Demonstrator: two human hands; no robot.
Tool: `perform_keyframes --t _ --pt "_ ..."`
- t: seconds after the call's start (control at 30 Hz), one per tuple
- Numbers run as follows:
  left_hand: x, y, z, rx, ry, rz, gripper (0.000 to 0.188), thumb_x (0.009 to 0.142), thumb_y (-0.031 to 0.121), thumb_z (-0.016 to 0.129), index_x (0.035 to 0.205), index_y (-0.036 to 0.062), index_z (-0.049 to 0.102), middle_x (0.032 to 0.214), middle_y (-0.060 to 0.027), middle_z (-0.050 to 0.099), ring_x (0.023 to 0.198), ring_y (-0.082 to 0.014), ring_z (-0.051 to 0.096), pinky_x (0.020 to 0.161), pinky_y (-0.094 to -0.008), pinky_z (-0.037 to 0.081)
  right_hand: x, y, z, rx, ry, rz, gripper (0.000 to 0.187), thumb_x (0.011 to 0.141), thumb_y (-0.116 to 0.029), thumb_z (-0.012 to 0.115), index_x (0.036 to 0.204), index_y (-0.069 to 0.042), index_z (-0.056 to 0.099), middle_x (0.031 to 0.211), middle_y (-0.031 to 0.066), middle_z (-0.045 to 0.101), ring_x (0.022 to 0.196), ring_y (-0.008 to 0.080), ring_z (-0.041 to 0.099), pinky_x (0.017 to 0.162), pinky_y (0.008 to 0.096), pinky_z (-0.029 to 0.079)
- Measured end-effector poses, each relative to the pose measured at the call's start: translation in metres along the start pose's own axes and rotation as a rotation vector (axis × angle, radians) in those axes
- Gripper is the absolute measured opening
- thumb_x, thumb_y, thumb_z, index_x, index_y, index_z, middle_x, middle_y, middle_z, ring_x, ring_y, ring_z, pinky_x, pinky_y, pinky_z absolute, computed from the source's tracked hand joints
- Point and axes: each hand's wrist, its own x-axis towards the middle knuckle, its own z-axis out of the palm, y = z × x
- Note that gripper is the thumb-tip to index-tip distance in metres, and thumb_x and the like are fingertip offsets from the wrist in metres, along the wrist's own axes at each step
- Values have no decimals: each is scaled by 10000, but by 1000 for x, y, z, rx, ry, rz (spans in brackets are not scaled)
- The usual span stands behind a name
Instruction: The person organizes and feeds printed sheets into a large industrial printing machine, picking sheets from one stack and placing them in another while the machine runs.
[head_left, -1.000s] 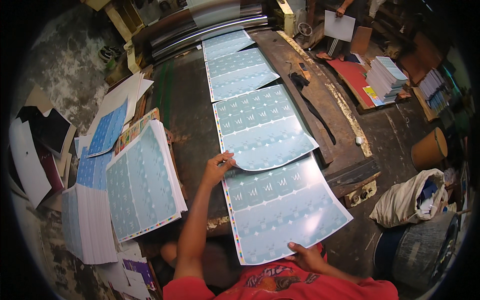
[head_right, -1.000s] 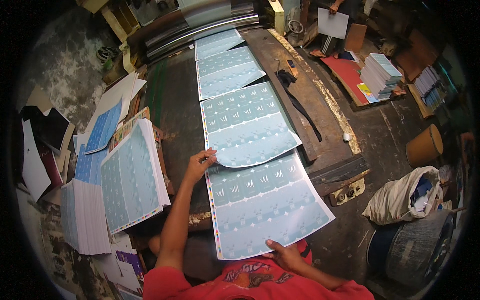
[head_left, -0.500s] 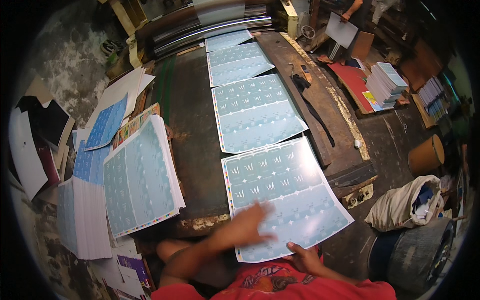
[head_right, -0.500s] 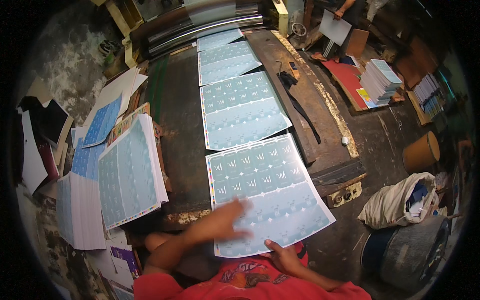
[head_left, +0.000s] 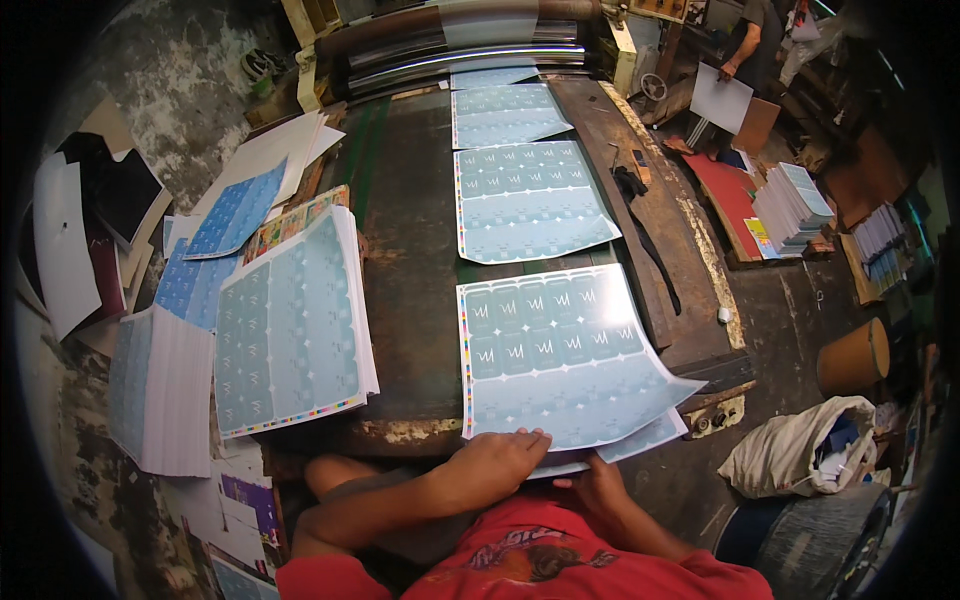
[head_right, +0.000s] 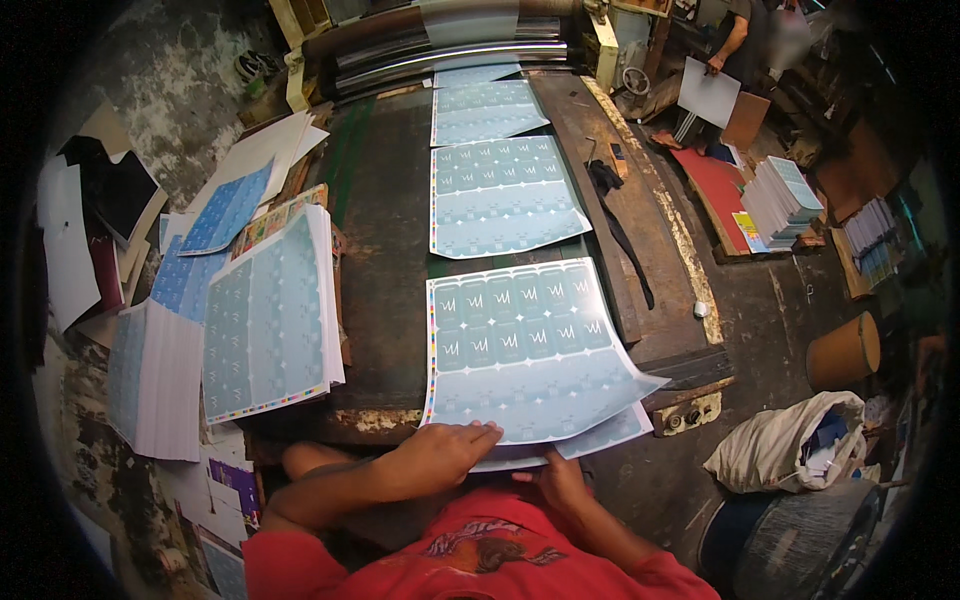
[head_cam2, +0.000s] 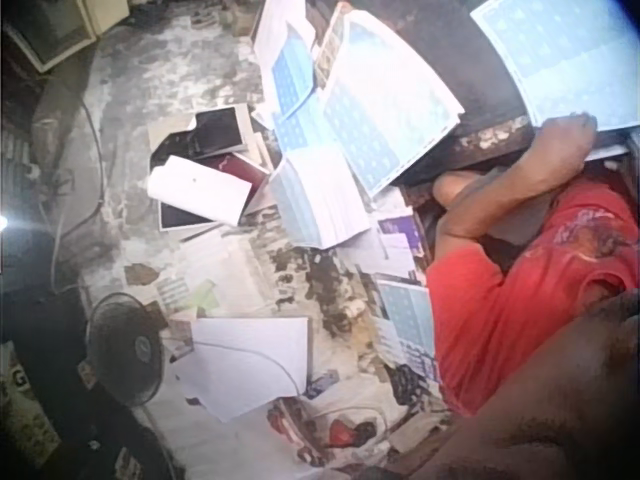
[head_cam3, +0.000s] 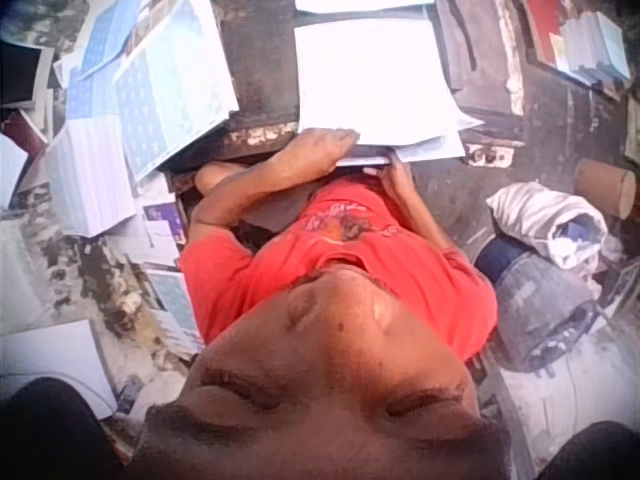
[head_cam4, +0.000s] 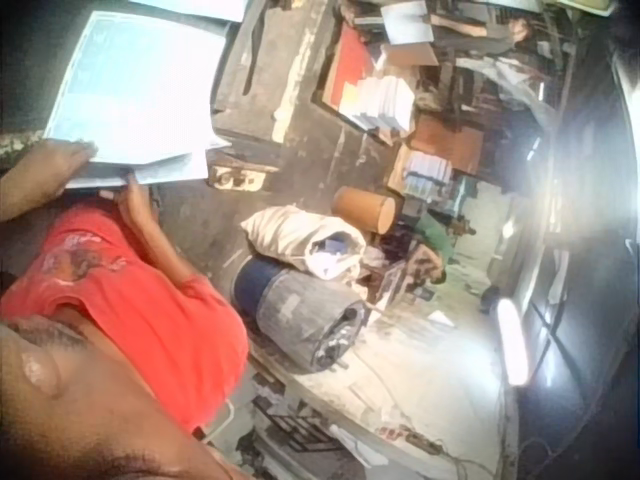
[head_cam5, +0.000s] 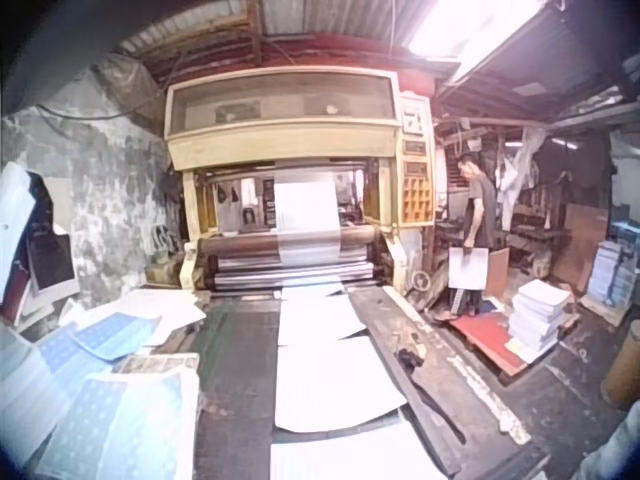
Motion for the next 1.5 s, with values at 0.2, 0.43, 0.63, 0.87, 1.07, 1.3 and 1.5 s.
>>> perform_keyframes --t 0.2,0.43,0.63,0.87,1.07,1.3,1.5 --pt "8 -17 47 177 -139 -55 562 818 5 565 1364 -56 449 1360 -270 535 1239 -381 563 985 -469 481 13 -1 1 -102 138 -46 477 957 -200 636 1357 -59 417 1261 158 558 979 337 660 694 462 634" --pt "29 -60 65 221 -144 -113 563 826 5 549 1386 11 486 1450 -206 485 1345 -357 471 1094 -520 376 -3 -7 16 -142 205 -2 559 914 -189 697 1341 6 393 1180 186 566 902 333 681 664 438 640" --pt "50 -87 62 259 -134 -148 532 827 10 553 1355 76 549 1452 -138 505 1359 -313 467 1122 -534 325 -15 -6 18 -87 153 26 555 918 -172 687 1343 16 384 1172 181 559 907 317 681 692 415 637" --pt "72 -122 58 299 -78 -181 551 823 12 576 1356 150 561 1457 -118 506 1378 -308 445 1125 -543 310 -35 -13 34 -77 131 49 531 924 -139 672 1344 11 382 1175 172 562 911 299 678 718 408 632" --pt "95 -153 55 352 -18 -263 638 805 6 587 1416 176 506 1475 -128 485 1383 -324 434 1114 -534 320 -47 -7 34 -44 117 73 525 936 -116 650 1361 -8 363 1213 166 547 959 305 666 764 430 621" --pt "119 -186 45 385 -32 -469 752 820 149 677 1504 154 365 1529 -171 395 1406 -361 386 1112 -576 309 -71 -3 32 -4 56 127 570 954 -98 616 1427 -91 299 1366 146 478 1177 358 584 875 497 581" --pt "111 -91 46 7 -385 -321 1138 708 651 756 1555 103 230 1598 -225 225 1397 -456 347 1035 -644 381 -77 -6 35 18 75 105 557 964 -77 593 1438 -87 300 1393 153 453 1215 370 556 930 543 554"
